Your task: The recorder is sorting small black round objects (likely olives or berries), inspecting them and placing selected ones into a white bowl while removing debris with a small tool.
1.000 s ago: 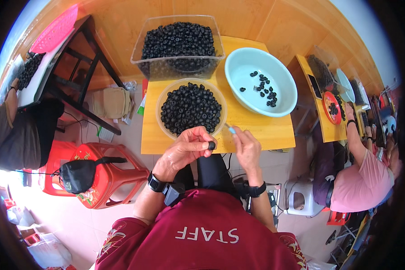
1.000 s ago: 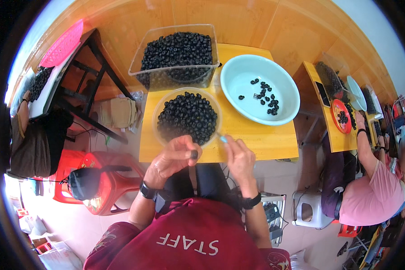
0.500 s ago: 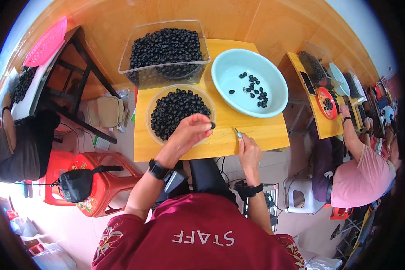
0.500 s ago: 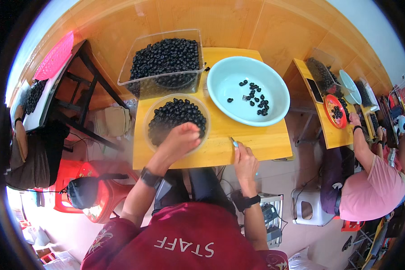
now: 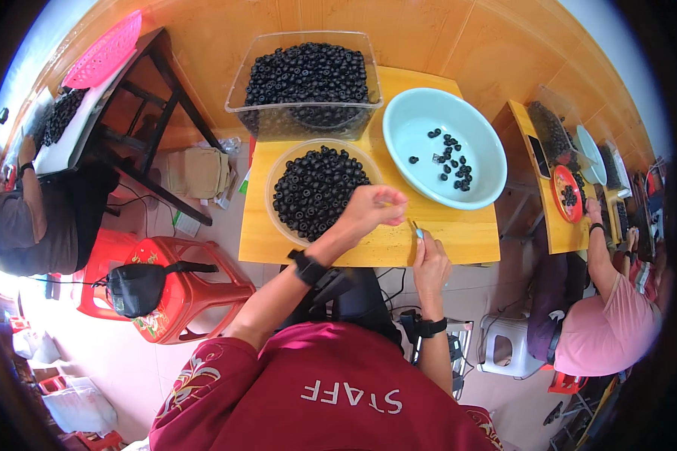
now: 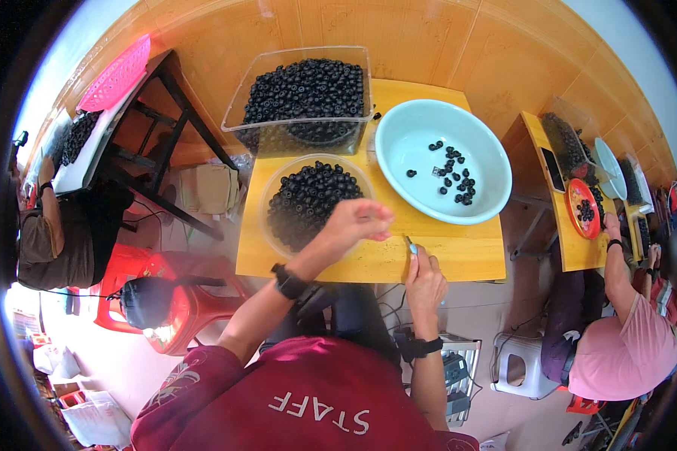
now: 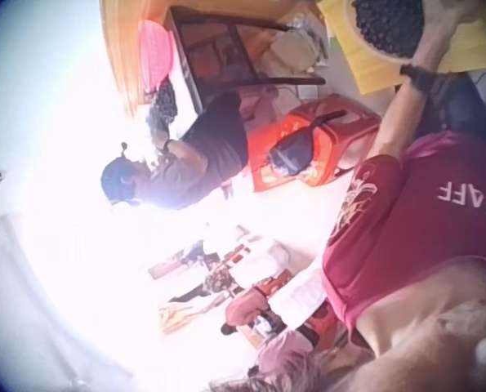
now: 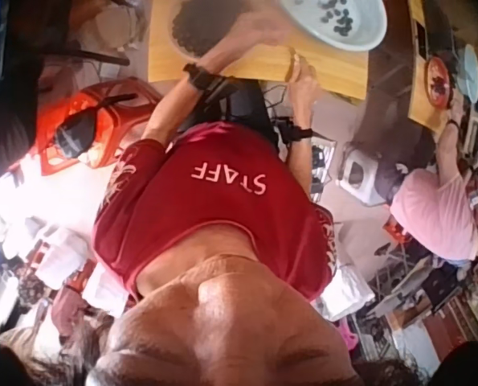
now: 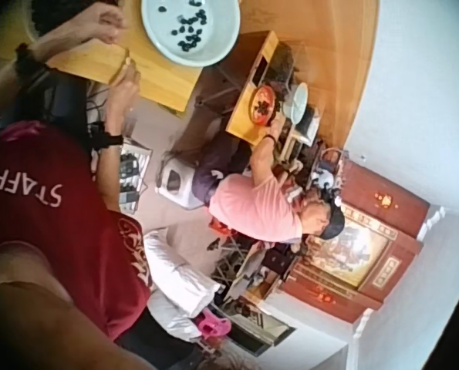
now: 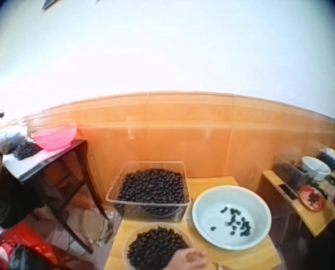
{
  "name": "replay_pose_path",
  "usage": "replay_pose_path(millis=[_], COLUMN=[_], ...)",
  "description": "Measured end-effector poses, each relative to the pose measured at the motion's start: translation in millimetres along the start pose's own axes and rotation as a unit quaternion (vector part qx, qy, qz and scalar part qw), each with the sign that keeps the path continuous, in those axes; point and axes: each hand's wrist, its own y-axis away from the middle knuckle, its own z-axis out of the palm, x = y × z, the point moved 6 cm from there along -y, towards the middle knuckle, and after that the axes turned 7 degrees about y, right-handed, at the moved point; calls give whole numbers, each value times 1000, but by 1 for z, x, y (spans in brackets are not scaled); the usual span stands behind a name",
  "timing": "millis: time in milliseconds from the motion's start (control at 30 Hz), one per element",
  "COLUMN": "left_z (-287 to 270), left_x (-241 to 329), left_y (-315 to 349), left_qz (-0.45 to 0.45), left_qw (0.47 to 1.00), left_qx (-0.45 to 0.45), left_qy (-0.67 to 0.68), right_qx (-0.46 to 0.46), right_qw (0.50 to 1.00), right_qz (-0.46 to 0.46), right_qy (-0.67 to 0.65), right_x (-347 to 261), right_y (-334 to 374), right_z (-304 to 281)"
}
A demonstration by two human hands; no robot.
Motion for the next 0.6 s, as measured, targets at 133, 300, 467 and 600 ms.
replay_pose_path(millis=[133,300,467,600], left_z=[-69,-118,-99,-96], left_x=[11,45,44,32], left_y=[46,83,76,71], left_qz=[81,181,232,223], left_qw=[976,872,826,782], left_qx=[105,241,152,121], left_qy=[-172,-385,-491,-570], right_qx=[2,-2,6,3], right_qw=[1000,1000,1000,1000], right_qz=[6,1,-8,-7], right_qy=[-7,1,16,12], right_x=[2,-5,-3,-4], right_y=[-1,-3,0,2], right_z=[-1,-4,-3,-1])
